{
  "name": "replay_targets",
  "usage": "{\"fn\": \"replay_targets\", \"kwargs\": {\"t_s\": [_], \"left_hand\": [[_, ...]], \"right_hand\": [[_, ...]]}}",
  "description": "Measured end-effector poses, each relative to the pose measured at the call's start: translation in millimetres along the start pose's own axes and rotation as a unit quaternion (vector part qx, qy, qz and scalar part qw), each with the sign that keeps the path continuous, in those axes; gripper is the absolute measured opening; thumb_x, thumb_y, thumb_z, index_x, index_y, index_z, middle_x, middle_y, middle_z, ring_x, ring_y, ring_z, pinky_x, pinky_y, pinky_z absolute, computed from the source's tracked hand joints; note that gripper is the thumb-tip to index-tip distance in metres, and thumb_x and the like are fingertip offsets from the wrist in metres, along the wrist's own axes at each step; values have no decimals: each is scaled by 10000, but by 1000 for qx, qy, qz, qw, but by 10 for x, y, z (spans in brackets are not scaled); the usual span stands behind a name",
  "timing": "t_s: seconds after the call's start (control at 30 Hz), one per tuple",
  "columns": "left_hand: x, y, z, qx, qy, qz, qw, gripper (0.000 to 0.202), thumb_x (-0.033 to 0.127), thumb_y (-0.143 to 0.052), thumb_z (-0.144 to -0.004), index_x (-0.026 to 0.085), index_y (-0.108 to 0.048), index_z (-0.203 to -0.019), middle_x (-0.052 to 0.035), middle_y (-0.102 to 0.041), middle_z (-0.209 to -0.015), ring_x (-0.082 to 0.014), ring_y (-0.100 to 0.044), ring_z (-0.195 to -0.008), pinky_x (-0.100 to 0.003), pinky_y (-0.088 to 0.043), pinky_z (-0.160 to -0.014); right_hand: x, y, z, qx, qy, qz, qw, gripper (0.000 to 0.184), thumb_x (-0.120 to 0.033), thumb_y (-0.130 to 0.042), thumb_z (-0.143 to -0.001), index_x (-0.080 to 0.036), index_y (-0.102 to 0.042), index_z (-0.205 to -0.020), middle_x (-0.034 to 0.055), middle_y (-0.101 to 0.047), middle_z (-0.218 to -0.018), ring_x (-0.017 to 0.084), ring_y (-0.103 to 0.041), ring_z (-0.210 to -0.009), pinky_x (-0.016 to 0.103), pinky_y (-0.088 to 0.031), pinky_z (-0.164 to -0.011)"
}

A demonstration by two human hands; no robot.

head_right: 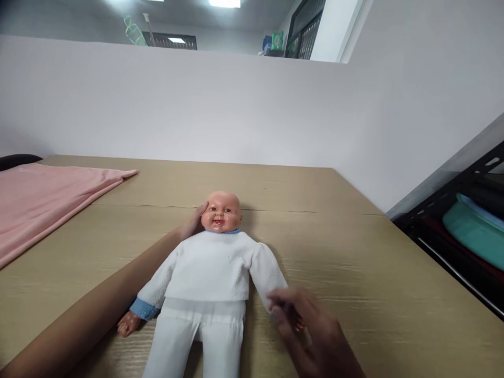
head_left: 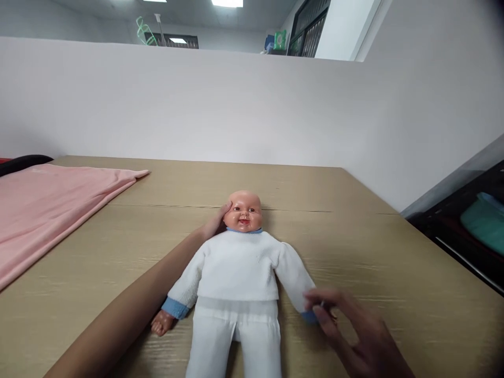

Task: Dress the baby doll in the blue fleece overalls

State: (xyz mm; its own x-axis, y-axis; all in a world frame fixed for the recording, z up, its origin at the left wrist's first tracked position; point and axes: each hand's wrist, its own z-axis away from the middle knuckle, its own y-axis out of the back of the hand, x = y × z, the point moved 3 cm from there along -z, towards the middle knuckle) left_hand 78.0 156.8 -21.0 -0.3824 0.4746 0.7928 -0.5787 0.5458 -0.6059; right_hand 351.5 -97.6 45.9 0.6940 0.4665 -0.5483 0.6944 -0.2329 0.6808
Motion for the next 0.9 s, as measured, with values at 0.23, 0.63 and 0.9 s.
{"fn": "replay_targets", "kwargs": {"t_s": [0.23,0.63,0.9], "left_hand": [[2,238,-360,11,18,-4,1000,782,792,-578,-1012,152,-743,-1429,-178,-772,-1457,-434,-640,-1483,-576,-385,-1362],[403,529,-877,43,-5,-32,999,769,804,-575,-1002,168,-771,-1387,-154,-747,-1506,-414,-623,-1508,-557,-418,-1361],[440,469,-873,38,43,-9,998,750,763,-617,-1020,161,-715,-1456,-163,-747,-1504,-389,-663,-1469,-534,-479,-1321]], "right_hand": [[825,-284,-897,28,180,70,981,277,-195,-640,-1054,-258,-666,-1322,78,-771,-1196,255,-730,-1111,412,-593,-1000],[1390,-482,-791,-119,-74,-27,990,567,-468,-547,-1134,-417,-438,-1687,88,-579,-1649,319,-599,-1496,536,-530,-1232],[1387,-479,-735,-142,-97,15,985,645,-471,-554,-1129,-425,-357,-1742,109,-566,-1678,332,-627,-1487,504,-608,-1161]]}}
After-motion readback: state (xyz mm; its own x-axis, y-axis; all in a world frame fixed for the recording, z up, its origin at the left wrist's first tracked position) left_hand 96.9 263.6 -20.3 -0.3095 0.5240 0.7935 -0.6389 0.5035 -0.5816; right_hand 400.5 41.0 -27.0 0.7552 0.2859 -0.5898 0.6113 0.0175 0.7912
